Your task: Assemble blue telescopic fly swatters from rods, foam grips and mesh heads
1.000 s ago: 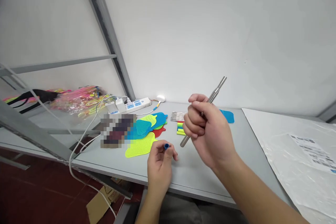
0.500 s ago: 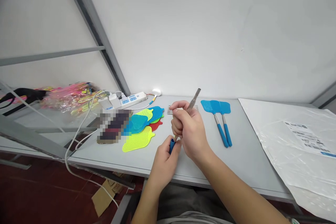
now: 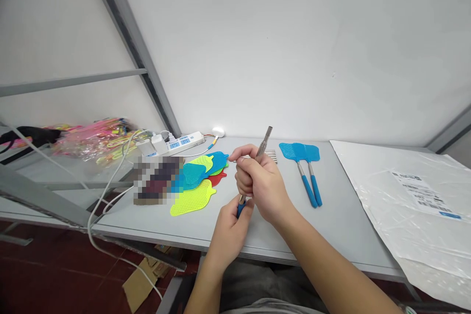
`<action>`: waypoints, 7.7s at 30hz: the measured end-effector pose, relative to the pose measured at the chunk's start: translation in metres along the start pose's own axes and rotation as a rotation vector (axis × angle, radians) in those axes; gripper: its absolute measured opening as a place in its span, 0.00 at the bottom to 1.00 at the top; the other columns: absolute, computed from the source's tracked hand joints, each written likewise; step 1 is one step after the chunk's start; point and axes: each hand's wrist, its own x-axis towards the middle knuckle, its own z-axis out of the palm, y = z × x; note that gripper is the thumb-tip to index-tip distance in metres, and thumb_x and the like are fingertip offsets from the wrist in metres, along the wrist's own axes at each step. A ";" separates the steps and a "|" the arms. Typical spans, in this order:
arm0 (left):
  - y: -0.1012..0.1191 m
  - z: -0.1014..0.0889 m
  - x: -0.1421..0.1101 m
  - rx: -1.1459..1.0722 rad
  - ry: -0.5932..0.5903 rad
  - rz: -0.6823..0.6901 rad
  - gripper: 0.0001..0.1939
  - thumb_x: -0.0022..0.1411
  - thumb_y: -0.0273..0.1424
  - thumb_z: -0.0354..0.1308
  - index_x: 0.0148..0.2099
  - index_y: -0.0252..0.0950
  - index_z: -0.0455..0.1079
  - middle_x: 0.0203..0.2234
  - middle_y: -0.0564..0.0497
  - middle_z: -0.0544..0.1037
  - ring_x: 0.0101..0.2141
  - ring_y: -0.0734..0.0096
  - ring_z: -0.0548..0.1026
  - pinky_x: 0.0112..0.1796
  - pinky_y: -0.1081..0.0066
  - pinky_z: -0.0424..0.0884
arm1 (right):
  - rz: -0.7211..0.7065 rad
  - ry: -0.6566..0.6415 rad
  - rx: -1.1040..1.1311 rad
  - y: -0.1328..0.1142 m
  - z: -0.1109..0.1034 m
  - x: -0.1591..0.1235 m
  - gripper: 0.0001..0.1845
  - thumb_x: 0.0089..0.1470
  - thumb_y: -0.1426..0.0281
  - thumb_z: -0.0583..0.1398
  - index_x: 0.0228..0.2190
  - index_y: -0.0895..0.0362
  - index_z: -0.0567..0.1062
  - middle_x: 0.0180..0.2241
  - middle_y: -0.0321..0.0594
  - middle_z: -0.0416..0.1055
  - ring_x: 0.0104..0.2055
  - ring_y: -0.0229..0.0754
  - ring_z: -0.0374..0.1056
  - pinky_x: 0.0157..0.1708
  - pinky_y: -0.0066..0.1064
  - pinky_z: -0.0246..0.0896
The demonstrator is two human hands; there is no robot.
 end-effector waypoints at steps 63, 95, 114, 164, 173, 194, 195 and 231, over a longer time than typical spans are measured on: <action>-0.007 -0.020 -0.004 -0.761 0.380 -0.077 0.17 0.66 0.48 0.49 0.42 0.39 0.60 0.23 0.60 0.57 0.18 0.84 0.52 0.19 0.81 0.51 | -0.106 -0.236 -0.832 0.034 0.015 0.056 0.24 0.65 0.52 0.41 0.45 0.52 0.67 0.40 0.39 0.67 0.44 0.40 0.65 0.43 0.32 0.60; 0.003 -0.017 -0.011 -0.070 0.022 -0.010 0.17 0.68 0.43 0.50 0.48 0.39 0.73 0.26 0.52 0.73 0.27 0.73 0.68 0.28 0.76 0.63 | -0.070 0.711 -0.257 0.004 -0.066 -0.002 0.12 0.51 0.59 0.62 0.27 0.54 0.69 0.18 0.29 0.64 0.15 0.35 0.58 0.12 0.28 0.56; -0.006 0.013 0.002 0.568 -0.207 0.268 0.16 0.68 0.39 0.49 0.53 0.46 0.72 0.45 0.52 0.79 0.44 0.65 0.77 0.45 0.70 0.71 | -0.412 1.083 -0.156 0.038 -0.102 -0.098 0.15 0.58 0.56 0.57 0.34 0.55 0.69 0.23 0.35 0.71 0.20 0.39 0.65 0.21 0.33 0.64; 0.014 0.007 0.001 0.649 -0.310 0.233 0.16 0.70 0.39 0.46 0.54 0.48 0.71 0.40 0.54 0.79 0.40 0.67 0.75 0.42 0.70 0.68 | -0.436 0.980 0.015 0.033 -0.101 -0.102 0.12 0.56 0.60 0.61 0.34 0.56 0.70 0.22 0.30 0.70 0.14 0.32 0.62 0.13 0.26 0.57; 0.036 0.004 -0.004 0.628 -0.425 0.168 0.16 0.71 0.40 0.44 0.50 0.48 0.71 0.43 0.56 0.79 0.44 0.68 0.75 0.44 0.71 0.67 | -0.401 0.886 0.075 0.023 -0.100 -0.109 0.08 0.58 0.63 0.59 0.34 0.55 0.69 0.20 0.28 0.67 0.13 0.32 0.58 0.18 0.32 0.64; 0.046 0.011 -0.012 0.724 -0.371 0.228 0.15 0.70 0.39 0.45 0.52 0.48 0.71 0.45 0.55 0.79 0.44 0.66 0.76 0.46 0.68 0.71 | -0.149 0.666 0.045 0.018 -0.103 -0.121 0.18 0.56 0.63 0.63 0.20 0.56 0.65 0.14 0.25 0.59 0.13 0.30 0.59 0.23 0.30 0.63; 0.045 0.012 -0.013 0.728 -0.364 0.230 0.16 0.70 0.39 0.45 0.52 0.47 0.71 0.45 0.55 0.79 0.43 0.66 0.77 0.46 0.68 0.71 | -0.163 0.685 0.077 0.019 -0.100 -0.120 0.17 0.56 0.63 0.63 0.22 0.56 0.66 0.14 0.25 0.61 0.13 0.30 0.58 0.23 0.29 0.63; 0.045 0.029 -0.008 1.002 -0.143 0.625 0.12 0.70 0.32 0.45 0.47 0.41 0.68 0.26 0.52 0.75 0.24 0.68 0.71 0.25 0.69 0.59 | -0.281 0.701 0.042 0.021 -0.081 -0.118 0.18 0.60 0.64 0.59 0.21 0.55 0.64 0.12 0.25 0.58 0.13 0.30 0.55 0.20 0.27 0.60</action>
